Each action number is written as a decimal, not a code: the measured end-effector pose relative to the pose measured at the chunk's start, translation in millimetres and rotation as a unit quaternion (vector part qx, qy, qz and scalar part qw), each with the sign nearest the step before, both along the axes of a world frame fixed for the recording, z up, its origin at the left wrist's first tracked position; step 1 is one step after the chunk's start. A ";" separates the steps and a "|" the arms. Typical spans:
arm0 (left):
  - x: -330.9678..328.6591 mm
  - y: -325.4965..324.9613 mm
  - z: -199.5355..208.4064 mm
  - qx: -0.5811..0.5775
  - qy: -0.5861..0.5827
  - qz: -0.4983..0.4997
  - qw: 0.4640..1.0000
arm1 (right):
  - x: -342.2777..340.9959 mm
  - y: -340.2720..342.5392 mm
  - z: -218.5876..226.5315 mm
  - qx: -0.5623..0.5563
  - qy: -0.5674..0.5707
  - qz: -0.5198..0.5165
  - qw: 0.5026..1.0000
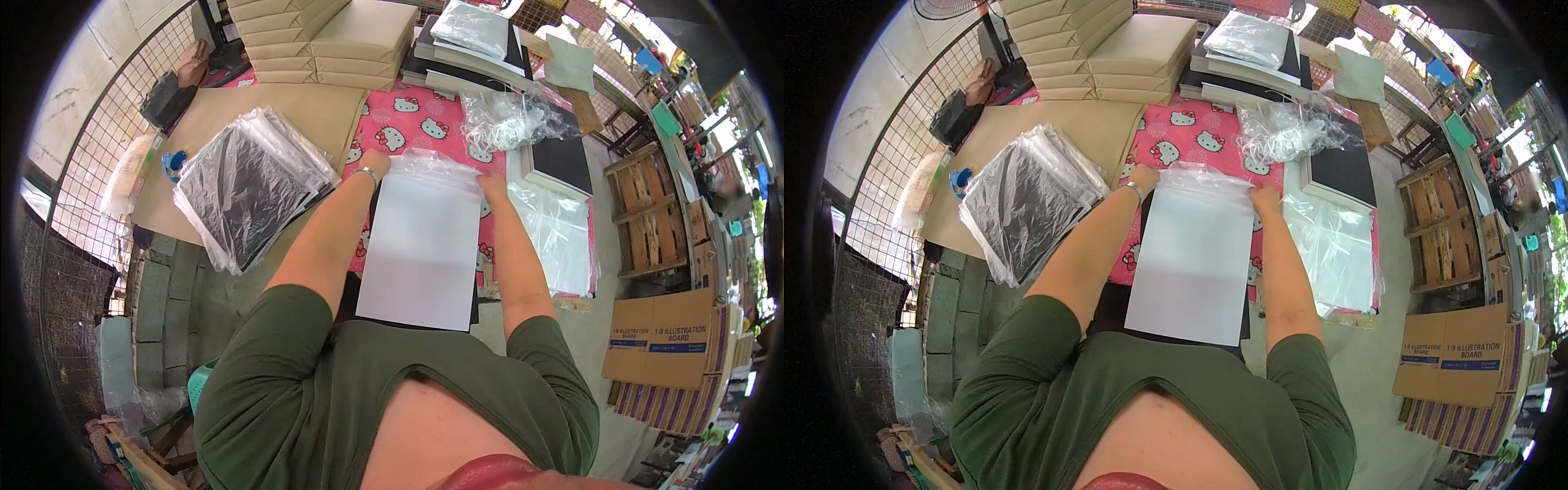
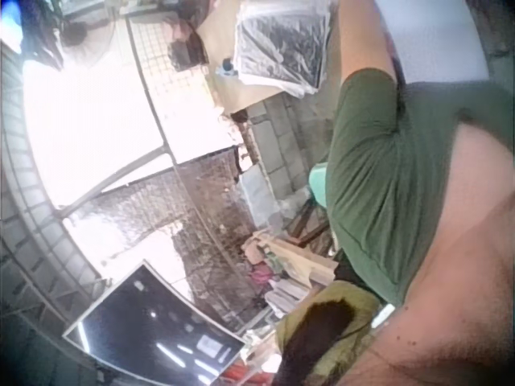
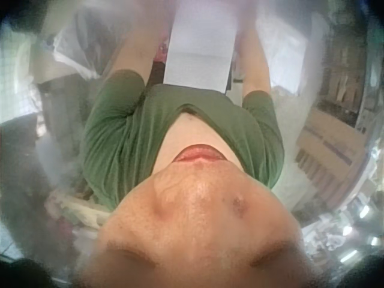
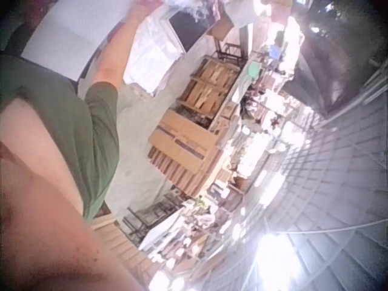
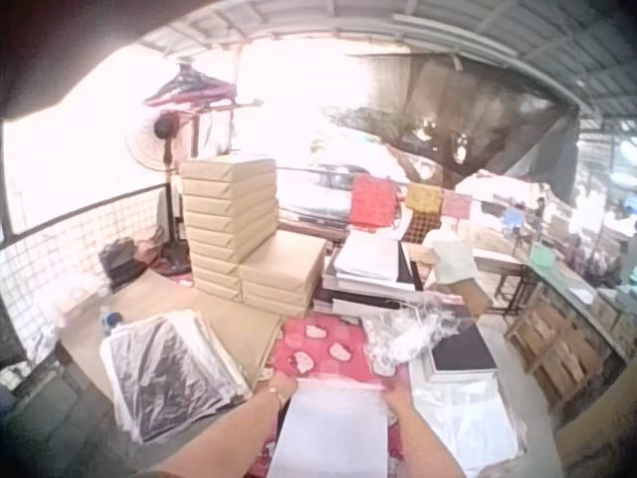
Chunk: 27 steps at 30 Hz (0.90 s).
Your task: The person packages sheets of paper into plastic bags, placing each bag into a folder and stacking the finished items.
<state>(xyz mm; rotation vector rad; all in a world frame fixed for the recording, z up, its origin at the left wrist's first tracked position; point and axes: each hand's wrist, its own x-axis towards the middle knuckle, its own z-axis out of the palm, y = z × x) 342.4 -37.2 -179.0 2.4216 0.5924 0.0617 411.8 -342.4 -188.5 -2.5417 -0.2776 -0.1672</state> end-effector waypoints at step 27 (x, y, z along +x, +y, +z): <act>-119.0 30.6 92.1 -0.660 0.100 0.001 0.744 | -138.9 -40.9 47.9 0.737 0.266 0.040 0.621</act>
